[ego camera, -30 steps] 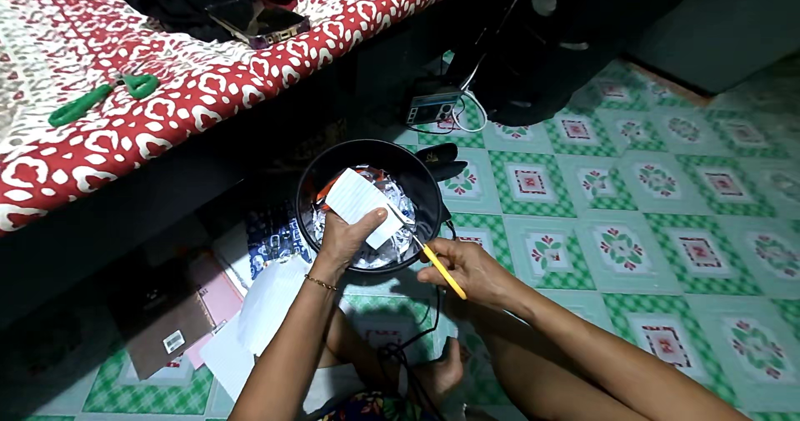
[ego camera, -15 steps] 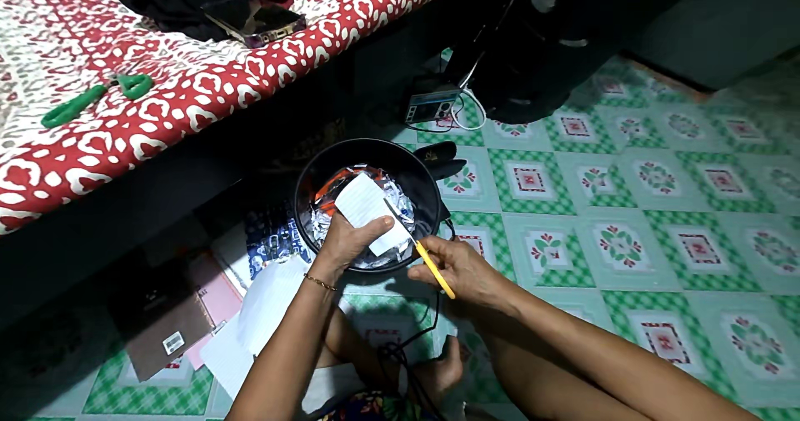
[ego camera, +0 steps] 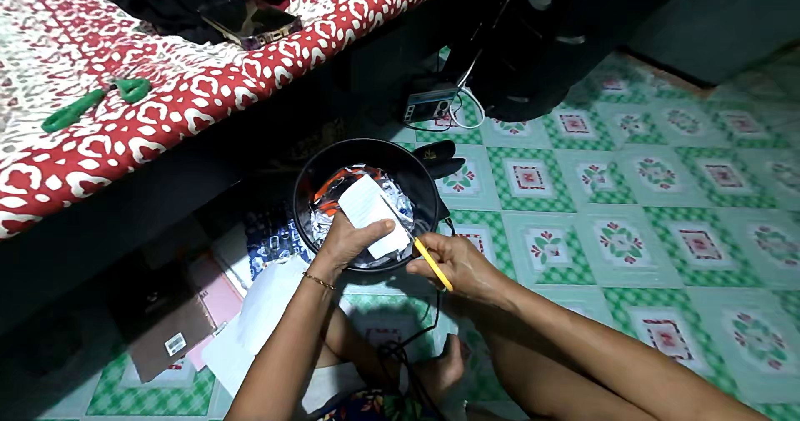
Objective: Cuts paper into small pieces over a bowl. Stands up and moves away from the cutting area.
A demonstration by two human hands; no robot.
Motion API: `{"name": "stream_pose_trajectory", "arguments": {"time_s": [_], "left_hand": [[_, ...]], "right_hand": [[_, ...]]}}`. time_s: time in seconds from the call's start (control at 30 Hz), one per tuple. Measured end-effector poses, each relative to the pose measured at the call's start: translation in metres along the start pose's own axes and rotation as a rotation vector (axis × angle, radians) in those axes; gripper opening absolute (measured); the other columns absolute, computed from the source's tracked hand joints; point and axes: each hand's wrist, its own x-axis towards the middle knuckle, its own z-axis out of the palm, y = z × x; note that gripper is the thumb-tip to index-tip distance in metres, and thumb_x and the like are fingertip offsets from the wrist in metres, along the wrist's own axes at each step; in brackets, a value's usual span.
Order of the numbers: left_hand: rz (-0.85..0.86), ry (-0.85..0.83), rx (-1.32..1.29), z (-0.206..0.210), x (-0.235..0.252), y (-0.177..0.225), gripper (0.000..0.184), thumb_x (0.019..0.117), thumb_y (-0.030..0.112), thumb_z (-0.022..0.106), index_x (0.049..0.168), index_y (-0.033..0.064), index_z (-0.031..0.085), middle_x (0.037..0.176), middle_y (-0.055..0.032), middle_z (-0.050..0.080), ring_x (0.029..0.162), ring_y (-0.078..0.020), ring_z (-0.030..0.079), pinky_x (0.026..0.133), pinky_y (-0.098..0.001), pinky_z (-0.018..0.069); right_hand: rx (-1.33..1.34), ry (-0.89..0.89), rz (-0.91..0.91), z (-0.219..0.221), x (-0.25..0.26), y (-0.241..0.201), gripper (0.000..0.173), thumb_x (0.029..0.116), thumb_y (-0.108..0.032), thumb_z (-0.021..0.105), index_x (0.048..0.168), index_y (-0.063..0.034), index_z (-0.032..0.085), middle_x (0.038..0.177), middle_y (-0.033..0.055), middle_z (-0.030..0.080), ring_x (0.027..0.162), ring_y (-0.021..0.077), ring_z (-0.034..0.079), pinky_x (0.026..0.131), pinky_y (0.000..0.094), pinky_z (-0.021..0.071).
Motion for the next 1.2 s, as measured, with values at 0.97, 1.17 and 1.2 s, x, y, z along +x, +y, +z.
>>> {"name": "stream_pose_trajectory", "arguments": {"time_s": [0.97,1.17,1.2], "left_hand": [[0.009,-0.057,0.044,-0.001,0.001,-0.001,0.015,0.0900,-0.011,0.064,0.091,0.0032,0.070,0.072,0.0028,0.073,0.063,-0.0018,0.069,0.064,-0.0189,0.0590],[-0.023,-0.098,0.065,-0.003,0.001,-0.002,0.013,0.0899,-0.009,0.065,0.090,0.0032,0.069,0.071,0.0022,0.073,0.062,-0.0018,0.068,0.063,-0.0189,0.0585],[-0.028,-0.104,0.074,-0.003,0.001,-0.002,0.013,0.0898,-0.009,0.065,0.090,0.0031,0.069,0.071,0.0023,0.072,0.062,-0.0018,0.068,0.063,-0.0188,0.0583]], "right_hand": [[0.113,-0.029,0.055,0.000,0.003,-0.015,0.029,0.0988,-0.028,0.067,0.104,0.0001,0.062,0.068,-0.0066,0.057,0.058,-0.0019,0.055,0.058,0.0163,0.0489],[0.197,-0.024,0.031,-0.004,0.005,-0.015,0.017,0.0972,-0.019,0.069,0.090,-0.0047,0.062,0.058,-0.0110,0.055,0.049,-0.0056,0.053,0.050,0.0109,0.0457],[0.202,-0.031,0.029,-0.004,0.005,-0.015,0.017,0.0973,-0.019,0.069,0.089,-0.0050,0.062,0.057,-0.0110,0.055,0.048,-0.0055,0.053,0.050,0.0110,0.0458]]}}
